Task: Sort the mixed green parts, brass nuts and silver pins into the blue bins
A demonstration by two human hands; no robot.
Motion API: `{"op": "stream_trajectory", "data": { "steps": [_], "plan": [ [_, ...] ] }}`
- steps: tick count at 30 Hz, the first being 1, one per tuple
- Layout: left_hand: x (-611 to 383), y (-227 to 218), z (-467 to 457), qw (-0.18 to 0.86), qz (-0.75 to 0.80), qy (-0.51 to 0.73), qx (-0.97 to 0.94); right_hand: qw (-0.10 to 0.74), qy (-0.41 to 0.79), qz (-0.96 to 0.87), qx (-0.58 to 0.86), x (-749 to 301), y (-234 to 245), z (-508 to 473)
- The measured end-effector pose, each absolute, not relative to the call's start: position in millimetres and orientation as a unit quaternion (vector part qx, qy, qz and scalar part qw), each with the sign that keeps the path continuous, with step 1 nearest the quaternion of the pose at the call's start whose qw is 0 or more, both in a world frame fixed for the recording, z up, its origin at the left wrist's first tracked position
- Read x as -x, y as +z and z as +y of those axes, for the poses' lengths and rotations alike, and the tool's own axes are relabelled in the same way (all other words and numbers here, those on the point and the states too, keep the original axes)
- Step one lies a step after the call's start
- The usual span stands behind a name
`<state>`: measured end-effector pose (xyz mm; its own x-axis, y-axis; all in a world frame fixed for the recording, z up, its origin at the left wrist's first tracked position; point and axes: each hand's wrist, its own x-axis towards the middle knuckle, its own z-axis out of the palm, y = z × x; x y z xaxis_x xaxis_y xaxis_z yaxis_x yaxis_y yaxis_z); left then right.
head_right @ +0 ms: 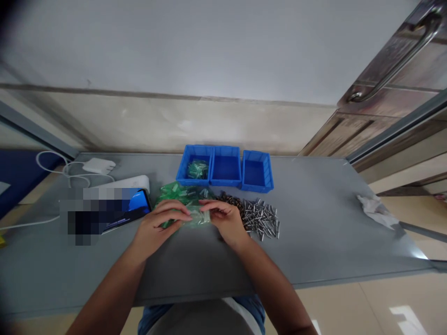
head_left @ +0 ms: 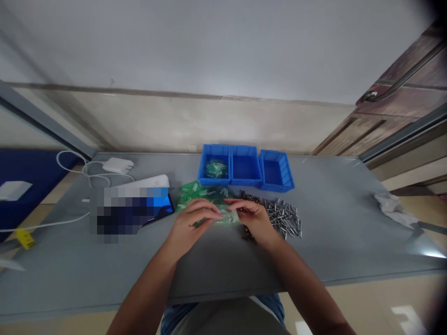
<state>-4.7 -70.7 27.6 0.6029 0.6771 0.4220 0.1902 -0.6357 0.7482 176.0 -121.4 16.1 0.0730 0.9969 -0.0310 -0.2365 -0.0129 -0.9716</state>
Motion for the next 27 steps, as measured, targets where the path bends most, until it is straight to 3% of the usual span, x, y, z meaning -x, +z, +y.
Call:
{"op": "stream_trajectory", "data": {
  "steps": [3,7,11,17,21,27],
  "plan": [
    [4,25,-70,0.354,0.295,0.358,-0.812,0.558,0.534,-0.422,0.475,-175,14,-122],
    [0,15,-68,0.466,0.373,0.353,-0.72,0.543,0.469,-0.45,0.532,-173,18,-127],
    [-4,8,-66,0.568,0.336,0.341,-0.67,0.506,0.373,-0.547,0.553,-169,30,-134],
    [-2,9,-69,0.619,0.33,0.296,-0.649,0.465,0.312,-0.641,0.525,-172,36,-136],
    [1,15,-70,0.625,0.344,0.287,-0.639,0.471,0.336,-0.598,0.555,-176,30,-132],
    [4,20,-71,0.636,0.284,0.327,-0.639,0.527,0.477,-0.454,0.537,-173,24,-129]
  ]
}}
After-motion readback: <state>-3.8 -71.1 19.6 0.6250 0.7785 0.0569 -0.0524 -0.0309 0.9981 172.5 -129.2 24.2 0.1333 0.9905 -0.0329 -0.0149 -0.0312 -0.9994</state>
